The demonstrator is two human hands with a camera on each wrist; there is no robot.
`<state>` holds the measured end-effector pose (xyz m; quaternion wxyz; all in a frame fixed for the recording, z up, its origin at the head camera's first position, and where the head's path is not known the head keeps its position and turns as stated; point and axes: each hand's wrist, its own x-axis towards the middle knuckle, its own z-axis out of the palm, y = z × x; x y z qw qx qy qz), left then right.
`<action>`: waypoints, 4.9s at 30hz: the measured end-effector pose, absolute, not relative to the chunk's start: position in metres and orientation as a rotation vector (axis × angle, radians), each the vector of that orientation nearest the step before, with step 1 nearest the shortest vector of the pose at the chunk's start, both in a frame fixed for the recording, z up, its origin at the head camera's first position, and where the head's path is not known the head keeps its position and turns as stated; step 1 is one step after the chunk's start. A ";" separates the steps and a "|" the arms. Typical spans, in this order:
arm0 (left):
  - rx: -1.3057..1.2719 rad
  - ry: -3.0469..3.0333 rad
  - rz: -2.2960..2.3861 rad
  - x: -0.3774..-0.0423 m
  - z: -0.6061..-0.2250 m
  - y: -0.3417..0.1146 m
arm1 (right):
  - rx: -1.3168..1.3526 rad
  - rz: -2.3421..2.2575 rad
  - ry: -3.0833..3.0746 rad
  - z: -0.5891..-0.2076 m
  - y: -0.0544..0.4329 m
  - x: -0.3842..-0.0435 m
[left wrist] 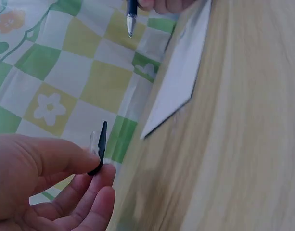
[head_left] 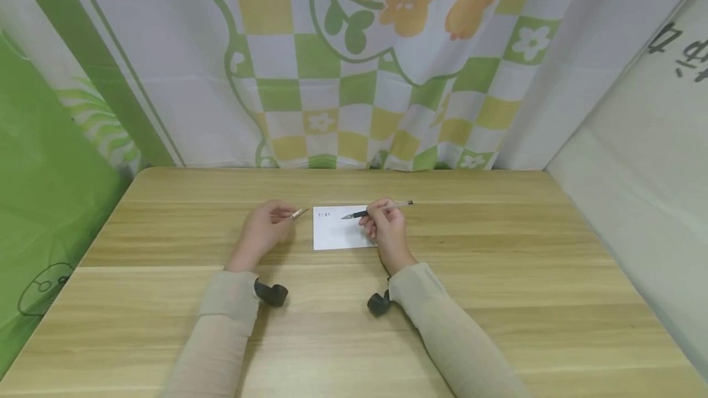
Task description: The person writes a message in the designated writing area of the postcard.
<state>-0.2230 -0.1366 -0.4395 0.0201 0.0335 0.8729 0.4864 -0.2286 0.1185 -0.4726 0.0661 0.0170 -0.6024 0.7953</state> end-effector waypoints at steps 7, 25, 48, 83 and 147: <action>0.115 2.491 1.636 -0.224 -0.439 -0.132 | 0.073 2.423 -1.781 -0.471 0.118 -0.228; 0.079 1.762 2.095 -0.221 -0.441 -0.112 | 0.133 2.586 -1.582 -0.471 0.118 -0.227; 0.138 1.685 2.112 -0.219 -0.444 -0.099 | 0.207 2.635 -1.631 -0.472 0.116 -0.227; 0.120 1.629 2.140 -0.217 -0.442 -0.094 | 0.369 2.743 -1.567 -0.474 0.118 -0.228; -0.152 1.554 2.493 -0.220 -0.442 -0.088 | 0.753 2.922 -1.641 -0.470 0.123 -0.225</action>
